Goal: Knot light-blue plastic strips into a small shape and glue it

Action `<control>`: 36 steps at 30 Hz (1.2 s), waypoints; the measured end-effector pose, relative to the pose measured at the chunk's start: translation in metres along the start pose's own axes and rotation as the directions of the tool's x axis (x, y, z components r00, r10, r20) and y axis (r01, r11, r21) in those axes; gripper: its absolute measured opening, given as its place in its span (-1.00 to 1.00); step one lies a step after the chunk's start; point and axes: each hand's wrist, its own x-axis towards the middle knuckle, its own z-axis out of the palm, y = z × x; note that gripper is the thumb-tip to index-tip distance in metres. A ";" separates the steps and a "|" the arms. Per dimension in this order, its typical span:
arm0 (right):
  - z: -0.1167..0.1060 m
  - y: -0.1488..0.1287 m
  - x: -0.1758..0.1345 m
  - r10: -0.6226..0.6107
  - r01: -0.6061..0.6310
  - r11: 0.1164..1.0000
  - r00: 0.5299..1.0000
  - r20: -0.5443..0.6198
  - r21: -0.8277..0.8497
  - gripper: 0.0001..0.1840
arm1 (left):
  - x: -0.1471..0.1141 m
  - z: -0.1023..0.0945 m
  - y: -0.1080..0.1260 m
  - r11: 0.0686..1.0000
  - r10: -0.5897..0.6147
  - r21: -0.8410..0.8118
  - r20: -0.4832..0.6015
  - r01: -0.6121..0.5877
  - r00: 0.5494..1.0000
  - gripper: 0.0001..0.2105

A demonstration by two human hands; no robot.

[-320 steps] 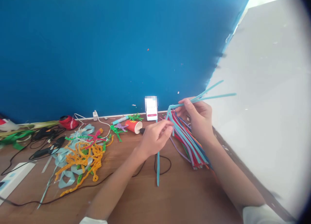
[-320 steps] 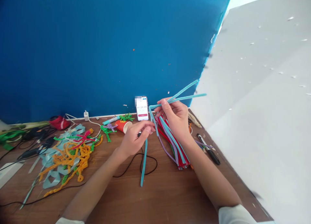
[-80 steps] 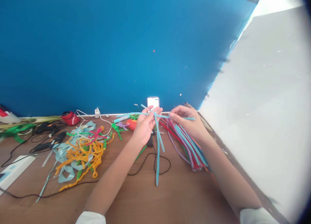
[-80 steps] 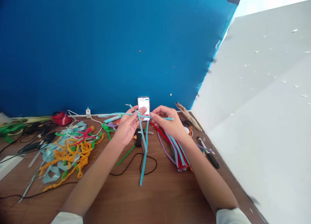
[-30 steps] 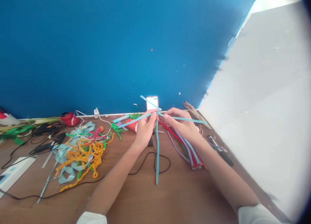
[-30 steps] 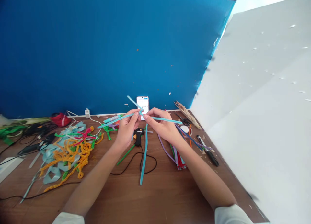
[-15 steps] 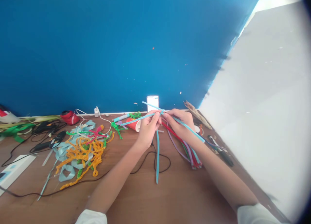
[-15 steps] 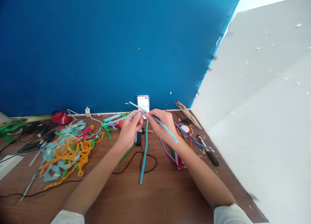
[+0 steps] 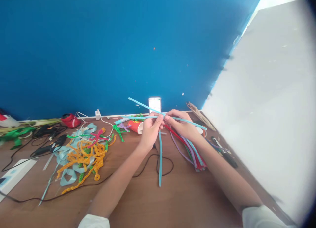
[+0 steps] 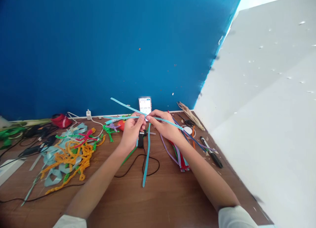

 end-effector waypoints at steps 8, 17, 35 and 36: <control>-0.009 -0.004 0.001 0.163 -0.155 0.937 0.987 0.000 0.313 -0.72 | 0.002 -0.004 -0.002 0.999 -0.022 0.032 0.067 0.020 0.997 -0.62; -0.013 0.013 0.006 0.372 -0.152 0.867 0.832 -0.413 0.475 -0.41 | -0.002 -0.005 -0.001 0.989 -0.093 0.124 0.105 0.080 0.990 -0.65; 0.002 -0.015 -0.007 0.077 -0.080 0.987 0.997 -0.027 -0.140 -0.71 | -0.003 -0.001 0.001 0.996 0.052 0.067 0.103 -0.059 0.993 -0.78; 0.004 -0.015 -0.006 0.075 -0.074 0.993 0.997 0.001 -0.095 -0.68 | -0.003 -0.001 0.001 0.996 0.045 0.070 0.099 -0.053 0.994 -0.78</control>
